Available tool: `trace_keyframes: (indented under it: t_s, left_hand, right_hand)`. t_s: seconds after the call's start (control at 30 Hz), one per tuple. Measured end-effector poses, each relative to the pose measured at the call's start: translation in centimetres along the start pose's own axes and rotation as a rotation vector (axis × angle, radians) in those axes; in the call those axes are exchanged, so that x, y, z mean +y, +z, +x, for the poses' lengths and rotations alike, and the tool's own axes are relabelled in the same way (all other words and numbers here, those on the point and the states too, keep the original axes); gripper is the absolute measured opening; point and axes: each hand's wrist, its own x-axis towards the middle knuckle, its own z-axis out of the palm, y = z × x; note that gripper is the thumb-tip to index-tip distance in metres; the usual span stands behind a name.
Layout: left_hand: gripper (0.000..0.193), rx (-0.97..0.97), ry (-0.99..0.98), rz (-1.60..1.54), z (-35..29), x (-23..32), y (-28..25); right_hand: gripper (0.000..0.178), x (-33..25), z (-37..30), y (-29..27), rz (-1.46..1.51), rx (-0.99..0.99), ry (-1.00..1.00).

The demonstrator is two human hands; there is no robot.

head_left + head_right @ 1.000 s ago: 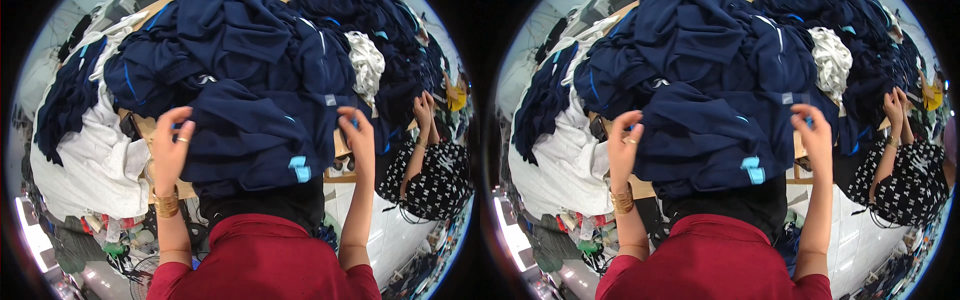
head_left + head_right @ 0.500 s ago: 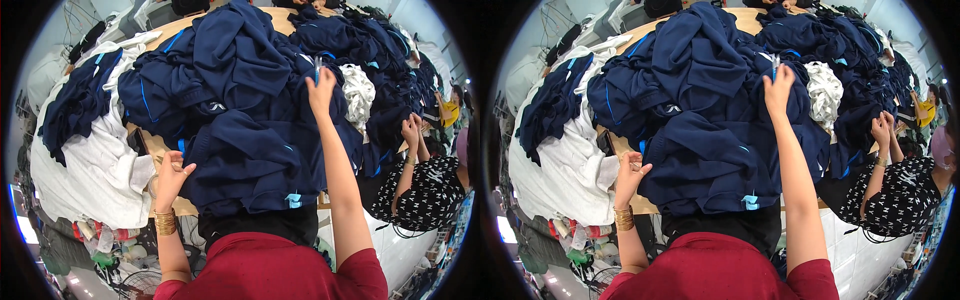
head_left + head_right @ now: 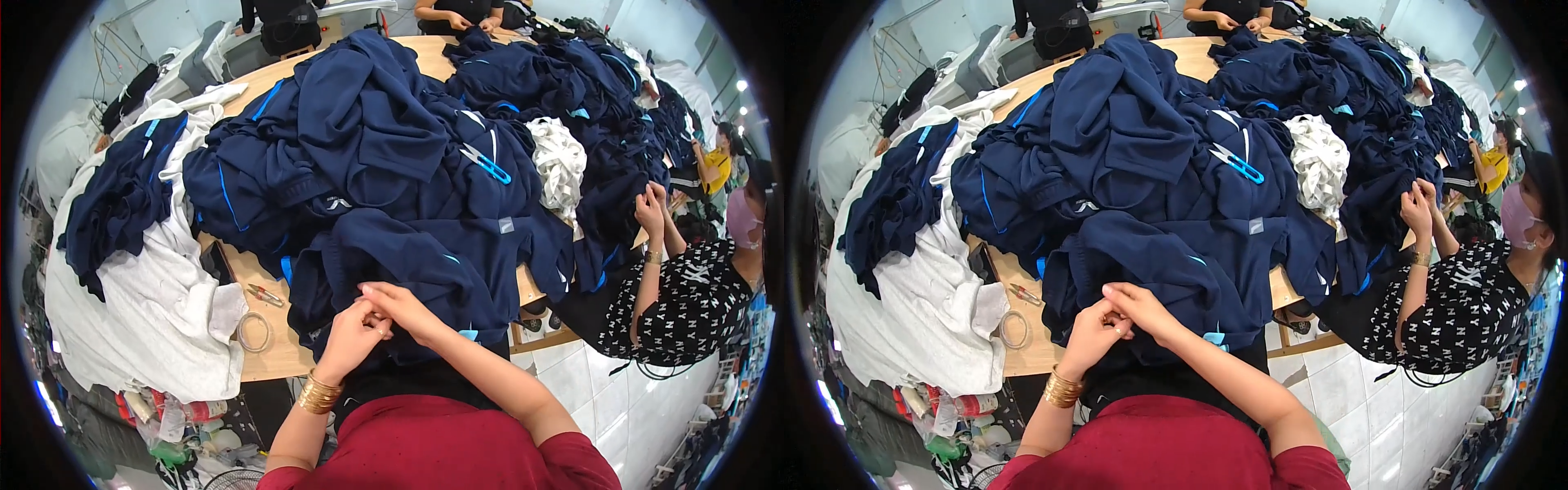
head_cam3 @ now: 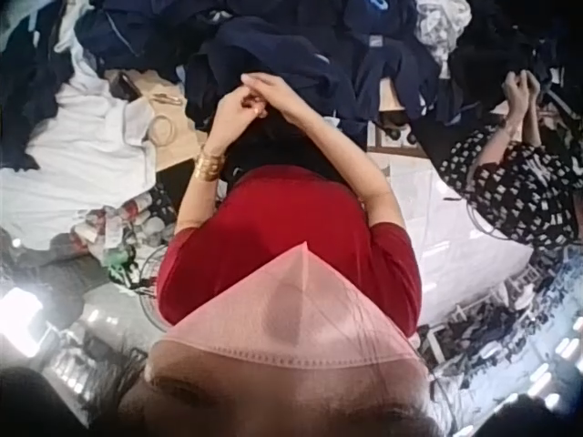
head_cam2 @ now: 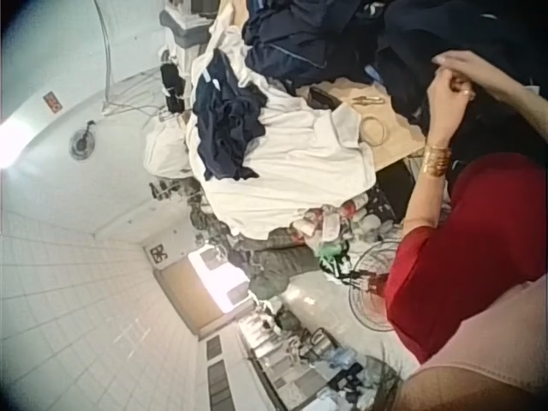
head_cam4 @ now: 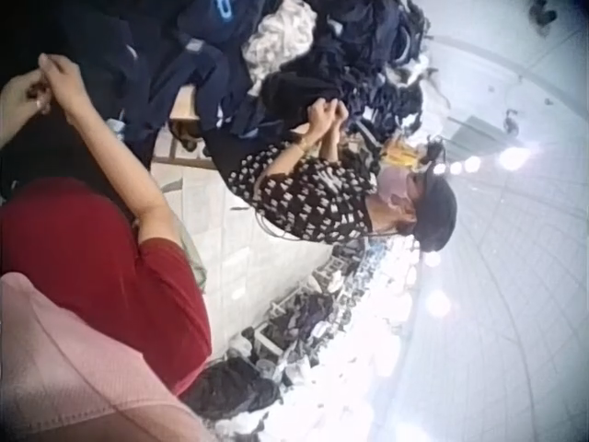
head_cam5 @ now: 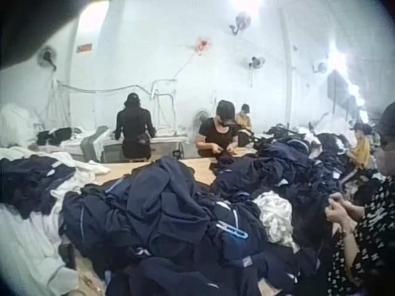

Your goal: Trimming excess threads from garments using a pair of small scissors.

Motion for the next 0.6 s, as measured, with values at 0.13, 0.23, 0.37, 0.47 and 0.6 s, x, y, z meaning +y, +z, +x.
trace_keyframes:
  t_s: [0.13, 0.23, 0.37, 0.47, 0.6]
  left_hand:
    - [0.015, -0.180, 0.103, -0.046, 0.1, 2.7, -4.2]
    - [0.014, 0.086, 0.207, -0.099, 2.7, 3.8, -7.8]
    - [0.050, 0.290, 0.520, 0.972, 5.7, 3.6, -10.5]
    - [0.076, 0.002, 0.495, 0.962, 6.4, 3.0, -10.7]
    - [0.066, -0.054, 0.703, 0.810, 6.6, 5.8, -7.0]
  right_hand:
    - [0.059, 0.3, 1.3, 0.8, -0.142, 0.091, -0.096]
    - [0.085, 1.6, 3.5, 3.4, -0.256, 0.322, -0.235]
    - [0.050, 0.9, 5.0, 4.7, -0.632, 0.489, -0.380]
    - [0.026, 0.4, 3.5, 3.6, -0.557, 0.450, -0.711]
    - [0.006, -5.9, -5.1, 1.6, 0.337, -0.078, -0.212]
